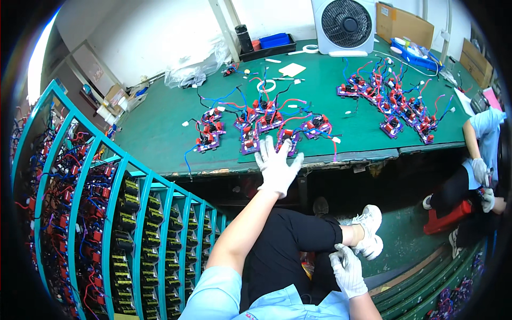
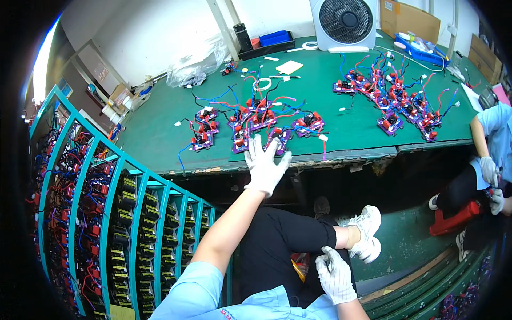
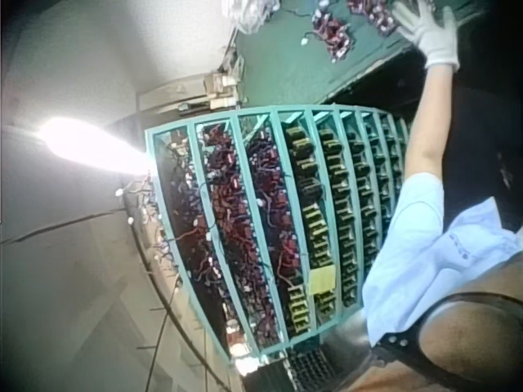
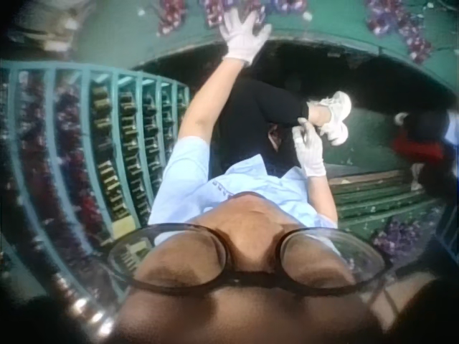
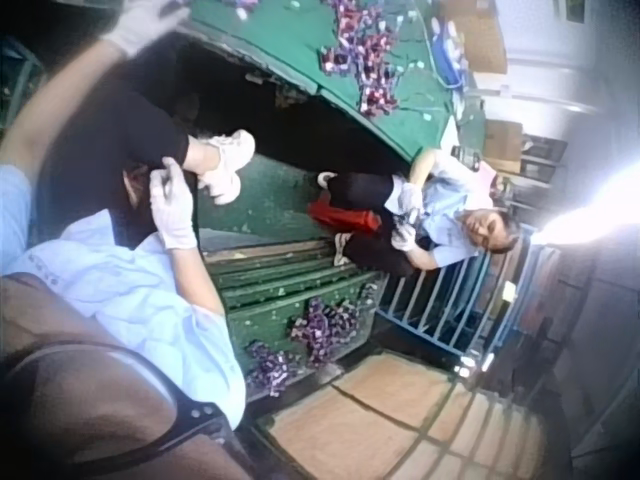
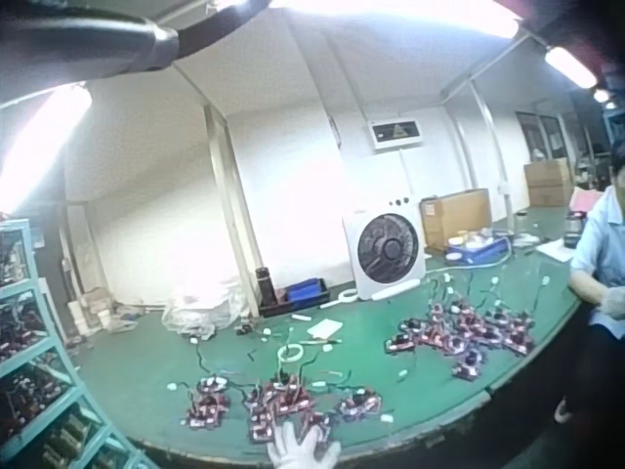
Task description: The person assembles electronic components and wiring harnesses onto a circuit board by hand.
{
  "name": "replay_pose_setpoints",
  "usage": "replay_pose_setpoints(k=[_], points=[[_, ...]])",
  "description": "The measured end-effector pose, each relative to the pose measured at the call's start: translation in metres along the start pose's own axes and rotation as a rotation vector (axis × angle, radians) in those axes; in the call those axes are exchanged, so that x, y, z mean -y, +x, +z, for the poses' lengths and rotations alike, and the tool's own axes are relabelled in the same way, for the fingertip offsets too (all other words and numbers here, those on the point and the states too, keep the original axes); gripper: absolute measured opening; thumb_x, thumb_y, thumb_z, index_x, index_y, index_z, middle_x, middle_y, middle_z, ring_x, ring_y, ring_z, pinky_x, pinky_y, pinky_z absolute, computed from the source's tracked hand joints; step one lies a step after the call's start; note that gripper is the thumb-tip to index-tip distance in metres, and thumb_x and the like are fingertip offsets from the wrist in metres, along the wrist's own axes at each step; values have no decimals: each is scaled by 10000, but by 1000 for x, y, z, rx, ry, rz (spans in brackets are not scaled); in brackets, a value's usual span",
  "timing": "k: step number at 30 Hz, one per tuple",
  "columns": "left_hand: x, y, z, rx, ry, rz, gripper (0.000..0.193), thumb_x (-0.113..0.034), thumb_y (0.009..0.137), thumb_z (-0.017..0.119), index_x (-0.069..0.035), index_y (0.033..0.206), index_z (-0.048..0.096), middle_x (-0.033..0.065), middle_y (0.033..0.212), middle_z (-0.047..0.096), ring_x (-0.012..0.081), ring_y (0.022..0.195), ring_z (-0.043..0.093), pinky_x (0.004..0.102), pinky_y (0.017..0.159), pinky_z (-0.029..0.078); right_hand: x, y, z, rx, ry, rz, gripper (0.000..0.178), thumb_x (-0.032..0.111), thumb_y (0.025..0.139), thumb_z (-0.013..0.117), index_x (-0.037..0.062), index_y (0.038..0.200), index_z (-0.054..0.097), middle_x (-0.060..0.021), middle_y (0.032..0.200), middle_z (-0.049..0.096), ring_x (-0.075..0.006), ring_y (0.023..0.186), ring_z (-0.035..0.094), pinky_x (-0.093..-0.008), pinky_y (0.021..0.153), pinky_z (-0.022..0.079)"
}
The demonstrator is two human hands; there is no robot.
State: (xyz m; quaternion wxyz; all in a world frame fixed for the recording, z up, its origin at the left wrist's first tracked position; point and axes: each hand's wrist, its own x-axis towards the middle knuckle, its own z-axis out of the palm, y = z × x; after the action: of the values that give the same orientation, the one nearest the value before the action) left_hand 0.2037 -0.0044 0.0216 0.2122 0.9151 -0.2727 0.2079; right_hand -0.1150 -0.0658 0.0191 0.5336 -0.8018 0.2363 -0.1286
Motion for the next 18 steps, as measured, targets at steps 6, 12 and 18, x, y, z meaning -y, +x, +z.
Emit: replay_pose_setpoints(k=[6, 12, 18], points=[[51, 57, 26, 253, 114, -268, 459, -449, 856, 459, -186, 1232, 473, 120, 1341, 371, 312, 1282, 295, 657, 942, 239, -15, -20, -16, -63, -61, 32, 285, 157, 814, 584, -13, 1041, 555, -134, 729, 618, -267, 660, 614, -338, 628, 481], [121, 75, 48, -104, 208, -448, 439, -379, 857, 480, -124, 1214, 478, 109, 1294, 420, 261, 1214, 382, 533, 946, 306, -34, -21, -26, -81, -106, 20, 282, 188, 817, 586, -9, 1017, 561, -134, 686, 606, -286, 611, 600, -359, 590, 475], [97, 61, 44, -134, 162, -314, 311, -320, 860, 479, -61, 774, 627, 147, 841, 607, 315, 795, 582, 441, 714, 447, -36, 0, -13, -30, -47, -46, 280, 151, 791, 617, -13, 1014, 567, -133, 707, 610, -281, 639, 616, -338, 594, 491]])
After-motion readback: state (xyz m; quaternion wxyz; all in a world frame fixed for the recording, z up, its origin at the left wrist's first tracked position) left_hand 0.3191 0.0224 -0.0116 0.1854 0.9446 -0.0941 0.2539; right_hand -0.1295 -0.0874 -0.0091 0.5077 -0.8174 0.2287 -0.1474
